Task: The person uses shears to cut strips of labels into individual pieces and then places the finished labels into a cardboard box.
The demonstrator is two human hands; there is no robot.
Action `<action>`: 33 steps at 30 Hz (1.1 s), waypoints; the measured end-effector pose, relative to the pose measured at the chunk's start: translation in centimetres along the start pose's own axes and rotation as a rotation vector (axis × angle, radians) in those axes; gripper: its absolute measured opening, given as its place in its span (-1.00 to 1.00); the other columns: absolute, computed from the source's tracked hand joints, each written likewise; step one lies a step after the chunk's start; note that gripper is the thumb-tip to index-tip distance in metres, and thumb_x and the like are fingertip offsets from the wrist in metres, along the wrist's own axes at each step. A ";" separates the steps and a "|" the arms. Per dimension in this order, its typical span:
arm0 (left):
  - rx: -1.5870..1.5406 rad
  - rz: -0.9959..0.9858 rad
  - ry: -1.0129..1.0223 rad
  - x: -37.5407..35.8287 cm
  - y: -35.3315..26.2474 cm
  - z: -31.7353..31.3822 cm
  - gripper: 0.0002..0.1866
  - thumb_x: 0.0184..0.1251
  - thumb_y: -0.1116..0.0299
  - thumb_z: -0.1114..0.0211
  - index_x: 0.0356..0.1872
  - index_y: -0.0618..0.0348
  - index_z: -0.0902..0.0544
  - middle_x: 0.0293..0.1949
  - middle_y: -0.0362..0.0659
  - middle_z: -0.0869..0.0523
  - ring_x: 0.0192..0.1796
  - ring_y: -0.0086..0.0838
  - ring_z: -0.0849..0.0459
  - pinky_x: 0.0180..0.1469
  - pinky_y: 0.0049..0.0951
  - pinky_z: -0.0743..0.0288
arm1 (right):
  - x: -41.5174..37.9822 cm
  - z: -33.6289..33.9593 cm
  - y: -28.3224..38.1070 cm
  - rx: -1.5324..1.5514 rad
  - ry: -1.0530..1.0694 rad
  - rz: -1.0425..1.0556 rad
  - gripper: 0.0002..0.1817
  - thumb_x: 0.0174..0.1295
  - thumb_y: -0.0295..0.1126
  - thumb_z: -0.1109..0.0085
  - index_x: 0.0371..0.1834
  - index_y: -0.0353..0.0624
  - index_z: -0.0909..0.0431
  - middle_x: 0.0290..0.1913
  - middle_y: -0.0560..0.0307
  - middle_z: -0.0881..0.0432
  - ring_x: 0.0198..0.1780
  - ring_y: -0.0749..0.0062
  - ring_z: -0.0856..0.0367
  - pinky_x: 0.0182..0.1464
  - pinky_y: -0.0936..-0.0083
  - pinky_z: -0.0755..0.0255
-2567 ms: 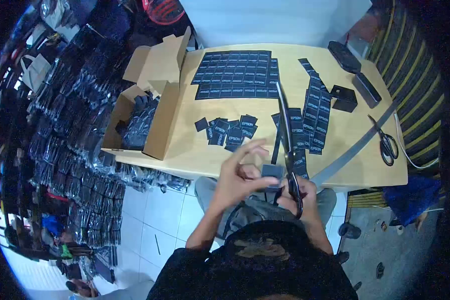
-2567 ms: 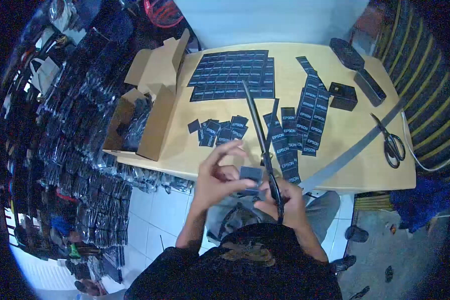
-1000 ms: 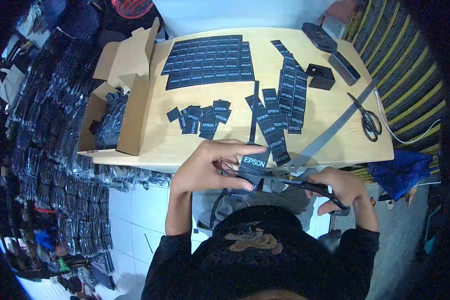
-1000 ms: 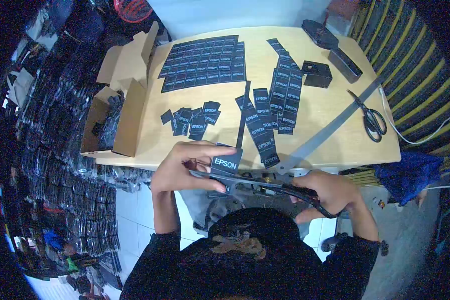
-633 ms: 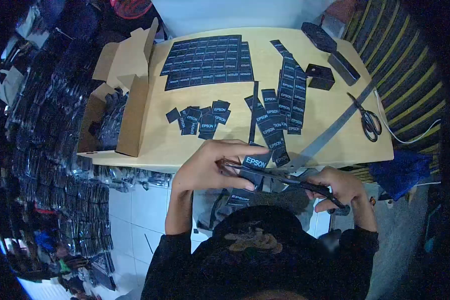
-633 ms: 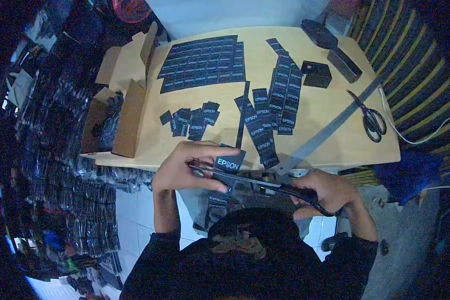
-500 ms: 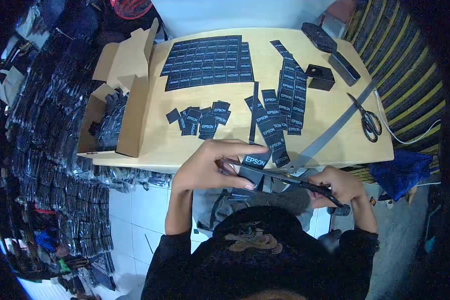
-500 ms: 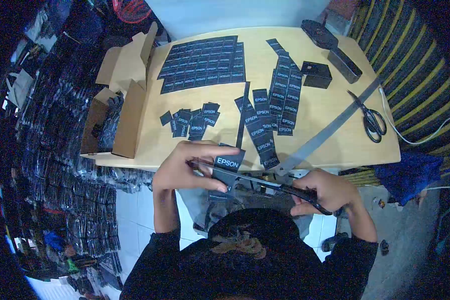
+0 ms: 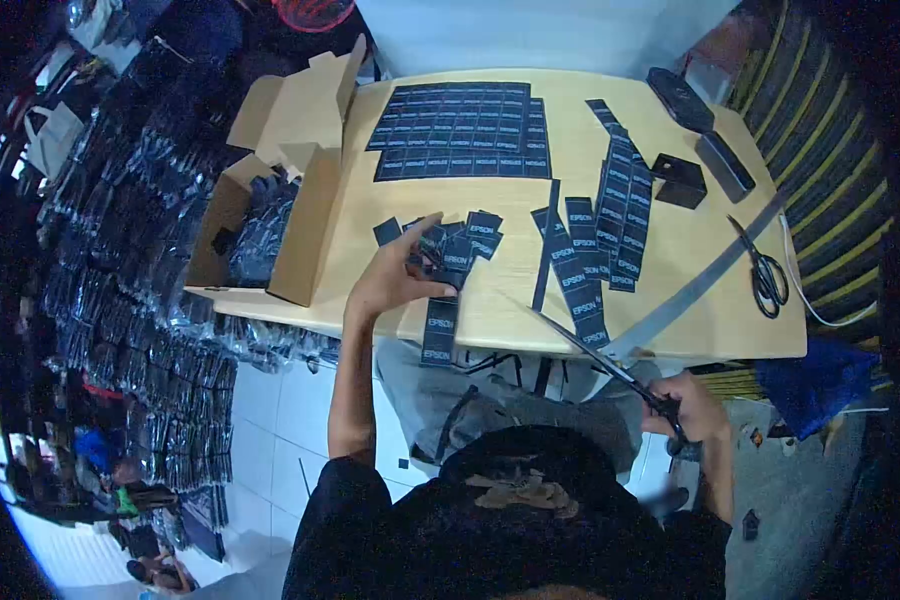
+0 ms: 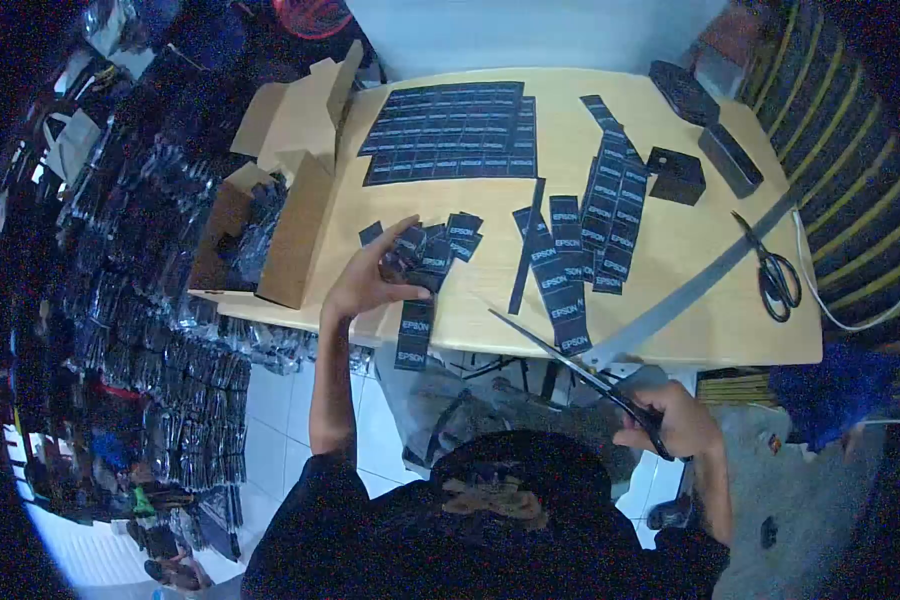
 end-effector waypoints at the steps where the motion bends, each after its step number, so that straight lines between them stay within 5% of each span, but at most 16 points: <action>1: 0.085 -0.017 -0.036 0.0 0.2 0.7 0.00 -0.30 0.44 -0.60 0.32 0.07 -0.26 -0.46 -0.30 -0.52 -0.52 -0.69 -0.42 -0.44 -0.68 -0.39 | 0.0 -0.4 -0.1 -0.001 0.000 0.009 -0.57 -0.15 -0.07 -0.47 -0.59 -0.21 -0.51 -0.68 0.23 -0.47 -0.60 0.63 -0.43 -0.54 0.58 -0.26; 5: 0.162 0.125 -0.054 -1.0 1.1 3.0 0.18 -0.43 0.40 -0.64 0.39 -0.05 -0.13 -0.37 -0.14 -0.61 -0.37 -0.50 -0.59 -0.37 -0.53 -0.51 | 0.8 -1.5 -0.3 0.011 -0.049 0.031 -0.51 -0.15 -0.01 -0.46 -0.57 -0.24 -0.51 -0.67 0.25 -0.46 -0.58 0.64 -0.42 -0.54 0.59 -0.24; 8: 0.185 -0.026 -0.139 -1.5 2.1 3.9 0.20 -0.44 0.41 -0.64 0.40 -0.05 -0.11 -0.37 -0.11 -0.63 -0.39 -0.49 -0.60 -0.37 -0.52 -0.51 | 2.5 -3.0 0.3 0.233 -0.175 0.059 -0.76 -0.08 -0.37 -0.44 -0.55 -0.21 -0.53 -0.65 0.30 -0.47 -0.59 0.68 -0.36 -0.53 0.63 -0.22; 13: 0.335 0.034 -0.183 -2.3 1.9 5.2 0.18 -0.40 0.45 -0.62 0.40 0.01 -0.09 -0.45 -0.08 -0.61 -0.47 -0.52 -0.60 -0.44 -0.54 -0.50 | 6.0 -4.5 3.3 0.298 -0.254 0.081 -0.76 -0.08 -0.37 -0.43 -0.54 -0.22 -0.53 -0.64 0.31 -0.46 -0.59 0.69 -0.36 -0.52 0.66 -0.21; 15: 0.181 0.205 -0.160 -2.7 2.1 5.6 0.16 -0.36 0.50 -0.60 0.40 0.02 -0.09 -0.49 -0.14 -0.57 -0.49 -0.55 -0.59 -0.50 -0.56 -0.48 | 7.1 -5.1 4.2 0.299 -0.247 0.070 -0.77 -0.07 -0.36 -0.42 -0.52 -0.23 -0.54 -0.64 0.34 -0.44 -0.60 0.71 -0.33 -0.54 0.67 -0.20; 19: -0.005 -0.033 -0.334 -3.7 0.2 4.9 0.09 -0.28 0.60 -0.55 0.39 0.09 -0.09 -0.51 -0.25 -0.49 -0.55 -0.64 -0.54 -0.53 -0.65 -0.47 | 8.8 -6.5 6.1 0.352 -0.258 0.163 -0.78 -0.07 -0.41 -0.43 -0.46 -0.22 -0.55 -0.66 0.39 -0.40 -0.61 0.77 -0.27 -0.57 0.70 -0.10; 24: -0.302 -0.163 -0.200 -6.1 -5.1 -0.4 -0.06 -0.25 0.67 -0.52 0.30 0.20 -0.26 -0.36 -0.24 -0.52 -0.47 -0.72 -0.57 -0.47 -0.74 -0.46 | 11.5 -8.6 7.9 0.536 -0.292 0.280 -0.80 0.00 -0.50 -0.37 -0.33 -0.29 -0.57 -0.55 0.41 -0.38 -0.53 0.80 -0.28 -0.51 0.77 -0.10; 29: -0.316 -0.332 -0.216 -6.6 -7.4 -4.3 -0.24 -0.25 0.69 -0.51 0.15 0.29 -0.43 -0.30 -0.18 -0.52 -0.40 -0.64 -0.62 -0.37 -0.72 -0.51 | 12.2 -8.5 9.3 0.553 -0.321 0.342 -0.85 0.03 -0.49 -0.33 -0.45 -0.24 -0.51 -0.60 0.44 -0.36 -0.56 0.81 -0.28 -0.53 0.76 -0.11; 31: -0.387 -0.305 -0.212 -6.6 -7.7 -5.1 -0.29 -0.24 0.65 -0.51 0.10 0.29 -0.46 -0.24 -0.14 -0.52 -0.24 -0.54 -0.65 -0.27 -0.64 -0.56 | 11.9 -8.1 9.1 0.537 -0.323 0.332 -0.85 0.06 -0.49 -0.30 -0.50 -0.22 -0.48 -0.61 0.44 -0.35 -0.56 0.82 -0.28 -0.54 0.76 -0.11; 33: -0.356 -0.485 -0.222 -6.8 -8.1 -5.8 -0.30 -0.24 0.60 -0.52 0.09 0.31 -0.46 -0.21 -0.13 -0.51 -0.06 -0.45 -0.62 -0.14 -0.54 -0.58 | 11.4 -7.5 8.7 0.425 -0.357 0.324 -0.84 0.09 -0.50 -0.25 -0.53 -0.21 -0.44 -0.60 0.43 -0.36 -0.55 0.83 -0.28 -0.55 0.75 -0.10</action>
Point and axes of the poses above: each hand's wrist, its own x-axis towards the middle knuckle, its own z-axis out of the back of the hand, y = z × x, the point moved 3 cm from there along x, towards the middle knuckle
